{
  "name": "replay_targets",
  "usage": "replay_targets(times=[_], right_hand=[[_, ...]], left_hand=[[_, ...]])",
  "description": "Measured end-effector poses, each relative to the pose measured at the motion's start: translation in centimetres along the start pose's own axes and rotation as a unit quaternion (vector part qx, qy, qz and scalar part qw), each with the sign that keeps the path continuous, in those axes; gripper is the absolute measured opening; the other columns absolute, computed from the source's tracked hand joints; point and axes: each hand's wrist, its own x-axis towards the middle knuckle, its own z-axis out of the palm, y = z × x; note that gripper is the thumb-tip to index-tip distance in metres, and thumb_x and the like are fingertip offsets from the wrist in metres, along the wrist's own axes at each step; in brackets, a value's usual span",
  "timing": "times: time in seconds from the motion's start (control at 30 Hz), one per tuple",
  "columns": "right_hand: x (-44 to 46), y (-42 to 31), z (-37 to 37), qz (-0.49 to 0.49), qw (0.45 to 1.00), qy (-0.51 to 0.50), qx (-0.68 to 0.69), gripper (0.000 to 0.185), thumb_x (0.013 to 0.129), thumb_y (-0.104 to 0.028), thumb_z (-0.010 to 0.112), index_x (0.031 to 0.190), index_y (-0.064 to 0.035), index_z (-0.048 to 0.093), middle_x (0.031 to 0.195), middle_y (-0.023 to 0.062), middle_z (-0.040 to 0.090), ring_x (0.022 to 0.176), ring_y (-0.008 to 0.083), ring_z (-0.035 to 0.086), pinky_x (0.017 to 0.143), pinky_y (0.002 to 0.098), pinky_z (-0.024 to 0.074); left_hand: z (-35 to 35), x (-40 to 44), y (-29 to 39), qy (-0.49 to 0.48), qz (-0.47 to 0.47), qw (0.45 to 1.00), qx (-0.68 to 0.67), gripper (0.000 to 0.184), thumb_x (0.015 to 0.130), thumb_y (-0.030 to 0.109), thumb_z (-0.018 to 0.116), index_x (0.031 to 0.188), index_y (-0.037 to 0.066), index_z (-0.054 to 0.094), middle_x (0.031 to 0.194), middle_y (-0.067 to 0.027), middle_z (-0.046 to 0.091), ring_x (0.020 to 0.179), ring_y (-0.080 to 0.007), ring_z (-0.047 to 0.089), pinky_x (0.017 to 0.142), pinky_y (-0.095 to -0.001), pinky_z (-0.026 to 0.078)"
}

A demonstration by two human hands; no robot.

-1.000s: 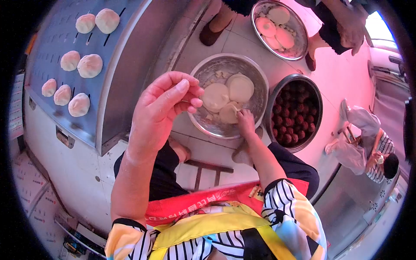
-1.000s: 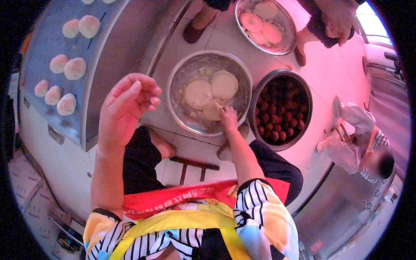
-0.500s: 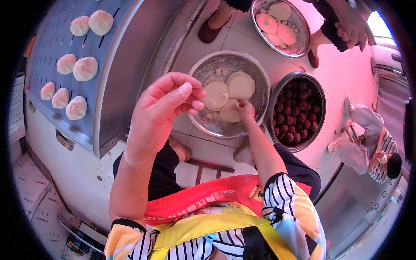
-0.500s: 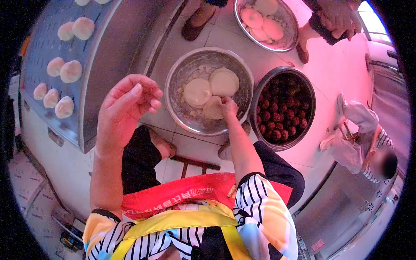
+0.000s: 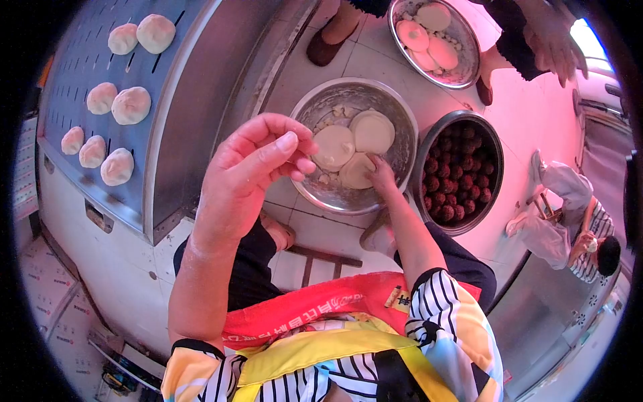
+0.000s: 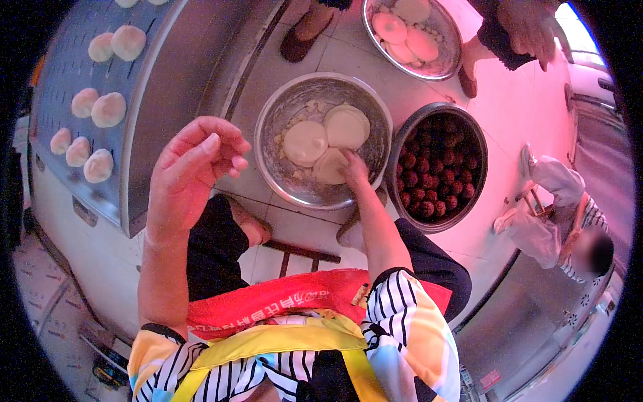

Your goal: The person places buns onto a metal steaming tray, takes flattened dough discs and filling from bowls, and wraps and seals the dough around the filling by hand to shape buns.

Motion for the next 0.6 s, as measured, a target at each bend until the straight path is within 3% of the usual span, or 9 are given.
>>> replay_targets(times=[0.1,0.2,0.3,0.4,0.5,0.6], right_hand=[[0.9,-0.6,0.2,0.150,0.967,-0.084,0.188,0.044,0.069,-0.010,0.074,0.111,-0.0100,0.062,0.110,0.0089,0.063,0.101,0.0249,0.060,0.090,0.0334,0.0458],[2.0,0.2,0.0,0.188,0.962,-0.166,0.107,0.046,0.070,-0.012,0.075,0.114,-0.0102,0.061,0.109,0.0097,0.065,0.102,0.0236,0.061,0.090,0.0333,0.0467],[0.6,0.6,-0.1,0.129,0.981,-0.086,0.114,0.034,0.069,-0.007,0.071,0.102,-0.0055,0.064,0.093,0.0070,0.067,0.086,0.0178,0.063,0.079,0.0325,0.0490],[0.9,-1.7,-1.9,0.220,0.959,-0.152,-0.092,0.034,0.070,-0.012,0.071,0.103,-0.0058,0.066,0.090,0.0076,0.067,0.084,0.0178,0.063,0.079,0.0327,0.0492],[1.9,-1.9,-2.2,0.213,0.956,-0.197,-0.036,0.041,0.071,-0.014,0.071,0.111,-0.0069,0.063,0.092,0.0106,0.067,0.085,0.0204,0.064,0.080,0.0347,0.0492],[0.0,0.2,-1.2,0.175,0.961,-0.126,0.174,0.044,0.076,-0.022,0.067,0.117,-0.0069,0.060,0.092,0.0145,0.066,0.086,0.0245,0.064,0.079,0.0377,0.0499]], left_hand=[[0.1,0.0,0.0,-0.005,-0.004,1.000,-0.009,0.019,0.093,0.015,0.052,0.105,0.001,0.057,0.094,-0.0082,0.064,0.080,-0.0111,0.061,0.073,-0.0236,0.048],[0.0,0.1,0.0,-0.003,-0.004,1.000,-0.007,0.019,0.093,0.015,0.052,0.105,0.001,0.057,0.094,-0.0084,0.064,0.080,-0.0110,0.061,0.073,-0.0235,0.048],[-0.1,0.2,-0.1,-0.008,-0.005,1.000,-0.007,0.019,0.093,0.015,0.053,0.104,0.001,0.057,0.095,-0.0086,0.064,0.081,-0.0110,0.061,0.073,-0.0235,0.048],[-0.2,0.2,-0.2,-0.010,-0.004,1.000,0.000,0.020,0.094,0.016,0.051,0.105,0.000,0.057,0.095,-0.0096,0.064,0.081,-0.0121,0.061,0.073,-0.0243,0.048],[-0.3,0.1,-0.1,-0.005,-0.003,1.000,0.015,0.022,0.094,0.017,0.048,0.105,-0.001,0.056,0.096,-0.0115,0.063,0.080,-0.0144,0.061,0.073,-0.0258,0.048],[-0.5,-0.1,0.0,-0.002,-0.003,1.000,0.017,0.022,0.094,0.017,0.049,0.105,0.000,0.056,0.095,-0.0113,0.063,0.080,-0.0142,0.061,0.073,-0.0256,0.048]])
